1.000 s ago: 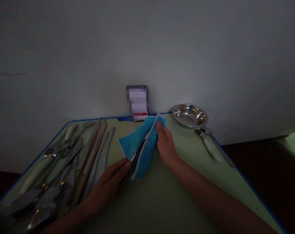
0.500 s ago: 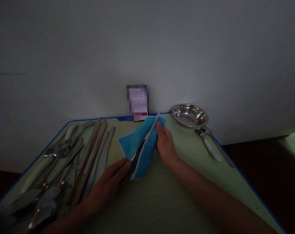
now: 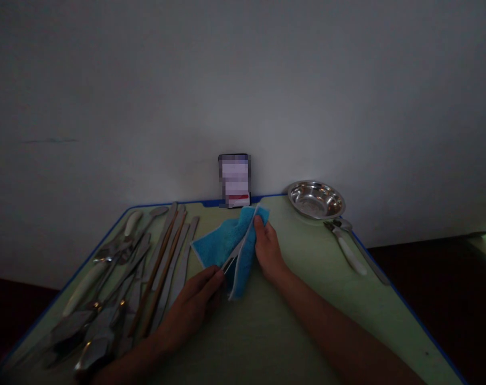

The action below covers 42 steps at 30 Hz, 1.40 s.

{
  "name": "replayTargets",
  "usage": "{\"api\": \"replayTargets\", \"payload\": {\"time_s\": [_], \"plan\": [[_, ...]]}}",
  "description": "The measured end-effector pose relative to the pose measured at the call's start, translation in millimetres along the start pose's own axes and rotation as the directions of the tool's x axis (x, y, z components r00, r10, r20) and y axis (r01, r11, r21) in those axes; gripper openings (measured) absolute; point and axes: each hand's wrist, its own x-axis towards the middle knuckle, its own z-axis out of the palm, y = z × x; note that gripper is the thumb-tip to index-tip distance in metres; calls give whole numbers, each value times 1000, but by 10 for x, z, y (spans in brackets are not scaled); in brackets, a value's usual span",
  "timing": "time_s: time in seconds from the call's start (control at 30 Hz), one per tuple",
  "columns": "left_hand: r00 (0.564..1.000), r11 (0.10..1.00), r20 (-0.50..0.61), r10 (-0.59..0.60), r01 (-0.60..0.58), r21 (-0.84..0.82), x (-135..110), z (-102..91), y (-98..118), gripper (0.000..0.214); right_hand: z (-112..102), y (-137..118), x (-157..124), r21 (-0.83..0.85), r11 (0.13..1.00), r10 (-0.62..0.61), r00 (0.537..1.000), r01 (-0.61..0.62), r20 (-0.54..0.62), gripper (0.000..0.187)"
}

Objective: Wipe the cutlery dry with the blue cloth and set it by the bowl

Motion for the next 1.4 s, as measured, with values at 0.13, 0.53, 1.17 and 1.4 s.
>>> {"api": "replayTargets", "payload": {"time_s": [0.13, 0.53, 1.17, 1.4], "plan": [[999, 999, -50, 16, -13, 46, -6, 1, -5, 26, 15, 122, 85, 7, 1000, 30, 1000, -30, 2, 34], [987, 998, -159, -33, 41, 46, 6, -41, -96, 35, -13, 133, 168, 12, 995, 94, 995, -94, 12, 34], [956, 966, -193, -221, 188, -175, -32, 1, -3, 38, -25, 150, 177, 9, 984, 178, 984, -178, 14, 34], [941, 908, -148, -305, 241, -344, -7, -14, -82, 44, -25, 153, 176, 36, 982, 185, 981, -188, 56, 37]]}}
